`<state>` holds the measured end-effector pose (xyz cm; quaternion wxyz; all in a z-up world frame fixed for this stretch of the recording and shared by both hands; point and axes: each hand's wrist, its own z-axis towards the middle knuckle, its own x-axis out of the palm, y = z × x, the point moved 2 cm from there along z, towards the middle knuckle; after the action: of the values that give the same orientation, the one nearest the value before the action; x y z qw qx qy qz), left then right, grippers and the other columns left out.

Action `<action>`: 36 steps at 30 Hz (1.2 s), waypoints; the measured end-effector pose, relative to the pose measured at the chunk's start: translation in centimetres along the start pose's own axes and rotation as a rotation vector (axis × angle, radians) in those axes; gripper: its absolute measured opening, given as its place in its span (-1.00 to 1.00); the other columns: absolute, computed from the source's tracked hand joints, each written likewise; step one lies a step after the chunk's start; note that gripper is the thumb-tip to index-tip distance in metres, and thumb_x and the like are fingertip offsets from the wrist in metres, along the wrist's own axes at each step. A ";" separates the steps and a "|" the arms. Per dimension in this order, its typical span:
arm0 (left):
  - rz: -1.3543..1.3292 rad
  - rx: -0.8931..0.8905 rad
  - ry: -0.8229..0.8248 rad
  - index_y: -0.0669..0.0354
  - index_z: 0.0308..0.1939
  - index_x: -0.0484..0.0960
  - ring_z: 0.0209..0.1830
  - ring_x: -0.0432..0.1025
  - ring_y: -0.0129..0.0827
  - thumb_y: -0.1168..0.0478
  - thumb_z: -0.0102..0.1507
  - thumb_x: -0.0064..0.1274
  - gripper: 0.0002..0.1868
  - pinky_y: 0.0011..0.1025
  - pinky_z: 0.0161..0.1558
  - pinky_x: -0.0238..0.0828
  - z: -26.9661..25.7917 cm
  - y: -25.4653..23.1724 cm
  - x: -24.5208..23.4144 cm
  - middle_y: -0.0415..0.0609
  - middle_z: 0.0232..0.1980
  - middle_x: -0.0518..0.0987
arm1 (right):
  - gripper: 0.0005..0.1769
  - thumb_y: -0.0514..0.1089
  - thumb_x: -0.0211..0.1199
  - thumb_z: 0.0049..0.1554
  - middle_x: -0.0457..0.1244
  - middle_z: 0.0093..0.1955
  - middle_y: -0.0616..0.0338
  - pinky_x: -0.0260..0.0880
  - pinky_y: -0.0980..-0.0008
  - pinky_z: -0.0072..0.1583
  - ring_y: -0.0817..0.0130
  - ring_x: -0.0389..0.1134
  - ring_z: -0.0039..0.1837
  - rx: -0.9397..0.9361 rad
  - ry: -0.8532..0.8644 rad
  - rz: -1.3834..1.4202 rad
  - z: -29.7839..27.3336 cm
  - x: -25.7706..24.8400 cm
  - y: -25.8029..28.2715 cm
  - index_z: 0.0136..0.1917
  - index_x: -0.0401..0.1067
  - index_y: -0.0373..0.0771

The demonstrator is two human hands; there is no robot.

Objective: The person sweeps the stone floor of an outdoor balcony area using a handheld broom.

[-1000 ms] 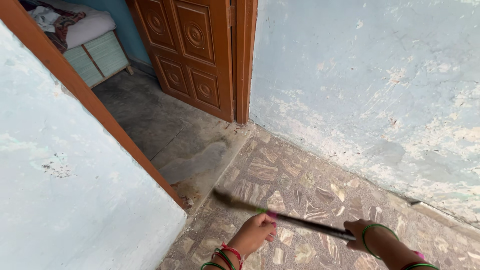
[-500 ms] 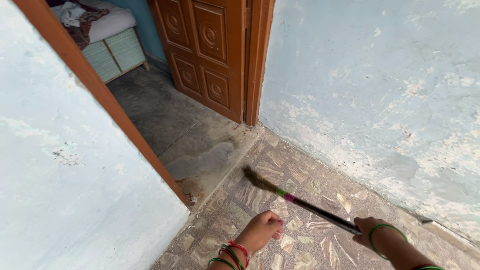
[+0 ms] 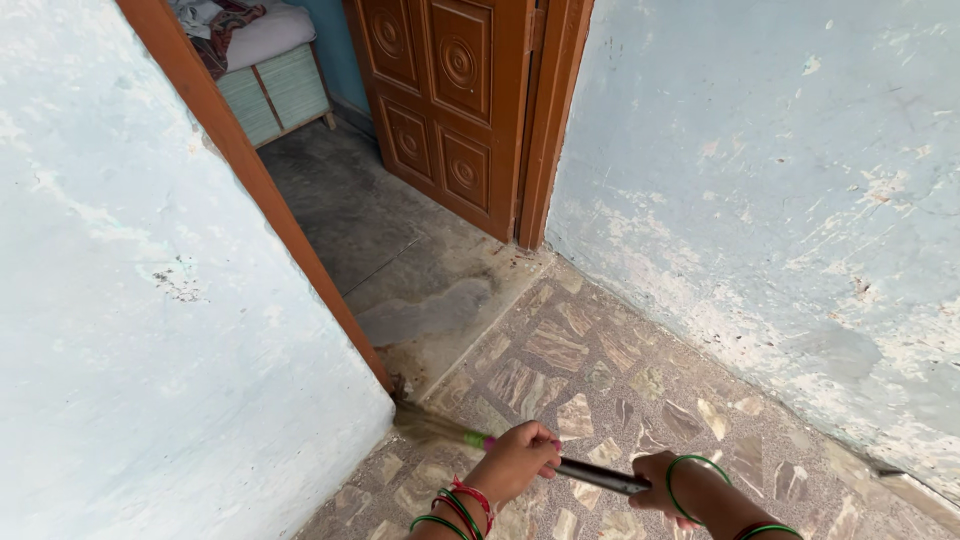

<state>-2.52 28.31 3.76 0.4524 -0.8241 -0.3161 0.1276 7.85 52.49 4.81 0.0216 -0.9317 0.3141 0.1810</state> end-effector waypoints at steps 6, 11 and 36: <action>0.076 0.010 -0.006 0.17 -0.05 0.55 -0.18 0.56 -0.48 0.11 0.38 -0.03 -0.78 -0.50 0.00 0.48 -0.9 -1.0 0.3 -0.16 -0.16 0.64 | -0.61 0.20 0.19 0.28 0.37 -0.11 0.27 0.41 0.27 -0.12 0.42 0.43 -0.22 -0.091 -0.153 -0.177 2.5 0.4 -2.7 0.23 0.37 -0.05; 0.045 0.022 0.023 0.20 -0.05 0.55 -0.18 0.55 -0.46 0.13 0.38 -0.01 -0.79 -0.48 -0.01 0.47 0.0 -1.9 1.5 -0.10 -0.16 0.64 | -0.57 0.10 0.22 0.21 0.37 0.04 0.25 0.53 0.16 0.15 0.29 0.48 0.05 0.000 -0.123 -0.143 -1.3 0.5 -1.1 0.30 0.30 0.03; 0.145 0.087 0.225 0.22 -0.05 0.55 -0.23 0.56 -0.46 0.14 0.33 0.01 -0.77 -0.47 -0.06 0.49 11.1 -7.0 -6.5 -0.11 -0.17 0.65 | -0.65 0.15 0.16 0.27 0.38 -0.06 0.33 0.47 0.24 0.08 0.40 0.40 -0.05 0.144 -0.211 -0.037 0.7 -7.2 0.4 0.27 0.32 0.07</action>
<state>-15.82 34.28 2.86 0.5099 -0.8334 -0.1974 0.0803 2.09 56.43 6.72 0.1246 -0.9092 0.3048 0.2547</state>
